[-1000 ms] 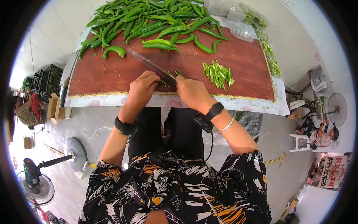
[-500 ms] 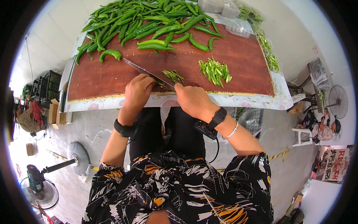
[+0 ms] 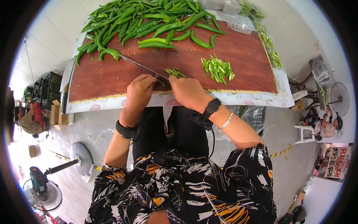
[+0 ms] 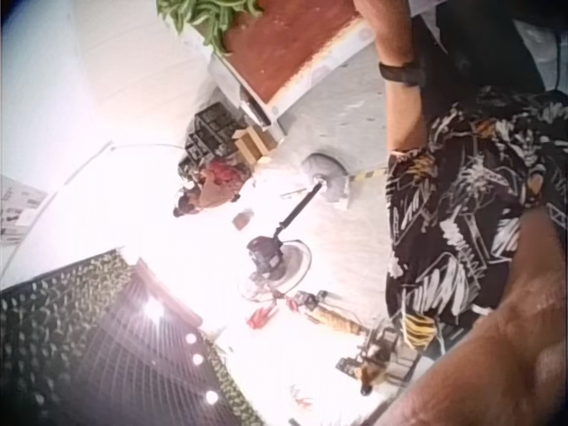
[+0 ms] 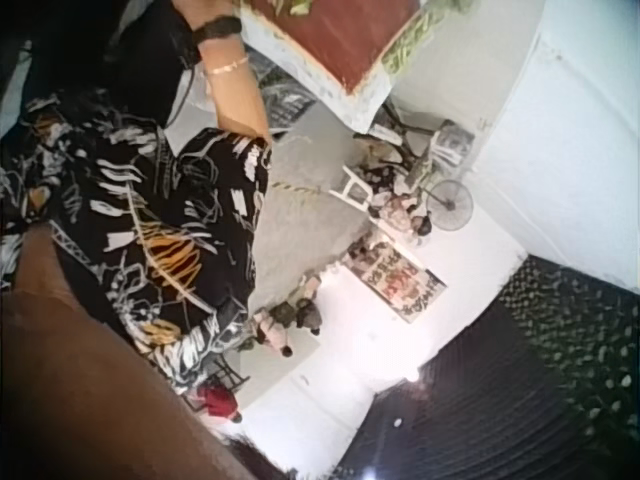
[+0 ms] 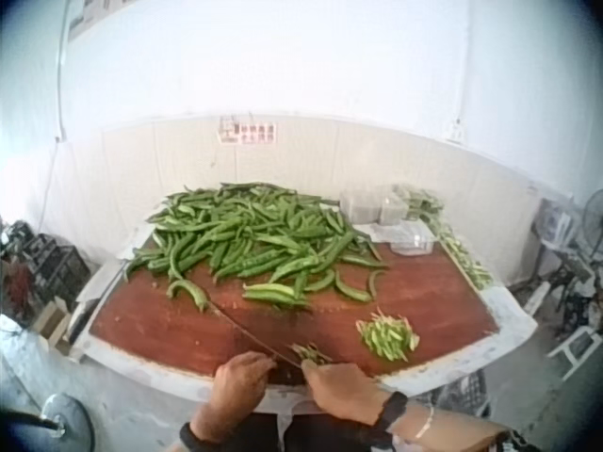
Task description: The person is slicing green chili peppers on a large wooden cutting board using a knife and placing them into a plastic container.
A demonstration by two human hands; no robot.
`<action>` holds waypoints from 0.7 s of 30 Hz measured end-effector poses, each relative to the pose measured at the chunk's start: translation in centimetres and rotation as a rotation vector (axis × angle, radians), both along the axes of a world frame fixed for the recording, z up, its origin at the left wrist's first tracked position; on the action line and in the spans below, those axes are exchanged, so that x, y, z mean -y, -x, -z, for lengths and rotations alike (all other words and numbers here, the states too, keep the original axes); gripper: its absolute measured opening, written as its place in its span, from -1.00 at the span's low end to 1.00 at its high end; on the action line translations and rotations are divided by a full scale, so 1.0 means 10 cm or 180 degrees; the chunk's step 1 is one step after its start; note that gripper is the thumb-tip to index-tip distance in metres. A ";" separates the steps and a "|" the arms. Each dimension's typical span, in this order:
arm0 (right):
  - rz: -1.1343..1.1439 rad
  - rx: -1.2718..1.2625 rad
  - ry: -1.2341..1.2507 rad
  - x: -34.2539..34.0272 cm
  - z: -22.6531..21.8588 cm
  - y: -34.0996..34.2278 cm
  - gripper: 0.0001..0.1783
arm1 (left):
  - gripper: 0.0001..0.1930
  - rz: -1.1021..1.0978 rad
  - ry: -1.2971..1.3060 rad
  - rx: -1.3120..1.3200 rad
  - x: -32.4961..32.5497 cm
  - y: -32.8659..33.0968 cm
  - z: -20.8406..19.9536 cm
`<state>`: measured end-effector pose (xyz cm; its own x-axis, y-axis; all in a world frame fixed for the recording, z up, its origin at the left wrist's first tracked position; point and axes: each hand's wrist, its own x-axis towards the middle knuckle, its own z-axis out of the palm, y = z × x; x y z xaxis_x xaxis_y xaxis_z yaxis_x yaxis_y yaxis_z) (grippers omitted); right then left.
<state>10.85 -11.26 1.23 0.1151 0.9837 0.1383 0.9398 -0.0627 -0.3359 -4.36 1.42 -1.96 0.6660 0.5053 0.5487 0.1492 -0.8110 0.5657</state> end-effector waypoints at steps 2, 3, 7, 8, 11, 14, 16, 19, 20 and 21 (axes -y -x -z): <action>-0.0019 -0.0031 -0.0029 0.08 -0.04 0.00 -0.87 | -0.91 -0.0041 0.0071 0.0075 0.01 0.00 -0.01; -0.0018 -0.0063 -0.0058 0.12 -0.07 0.00 -0.86 | -0.91 -0.0060 0.0034 0.0031 -0.01 -0.01 -0.01; 0.0004 -0.0158 0.0245 0.23 -0.17 0.06 -0.86 | -0.92 -0.0087 0.0094 -0.0128 0.00 0.04 -0.02; -0.0008 -0.0169 0.0243 0.24 -0.16 0.07 -0.87 | -0.92 -0.0084 0.0103 -0.0127 -0.01 0.04 -0.03; -0.0015 -0.0095 0.0230 0.17 -0.09 0.06 -0.87 | -0.92 -0.0023 0.0082 -0.0050 -0.01 0.04 -0.06; -0.0036 0.0006 0.0097 0.01 0.00 0.07 -0.87 | -0.91 0.0068 0.0230 -0.0010 -0.01 0.03 -0.04; -0.0052 0.0025 -0.0022 -0.04 0.03 0.05 -0.87 | -0.91 0.0084 0.0111 0.0029 -0.01 0.01 -0.03; -0.0009 0.0024 -0.0053 0.00 0.00 -0.01 -0.86 | -0.91 0.0097 -0.0132 0.0252 0.00 0.00 -0.04; -0.0045 -0.0034 -0.0025 0.05 -0.05 0.00 -0.86 | -0.91 0.0074 -0.0127 0.0247 -0.01 0.01 -0.05; -0.0080 -0.0092 0.0008 0.09 -0.09 0.02 -0.86 | -0.91 0.0038 -0.0084 0.0154 -0.04 0.03 -0.06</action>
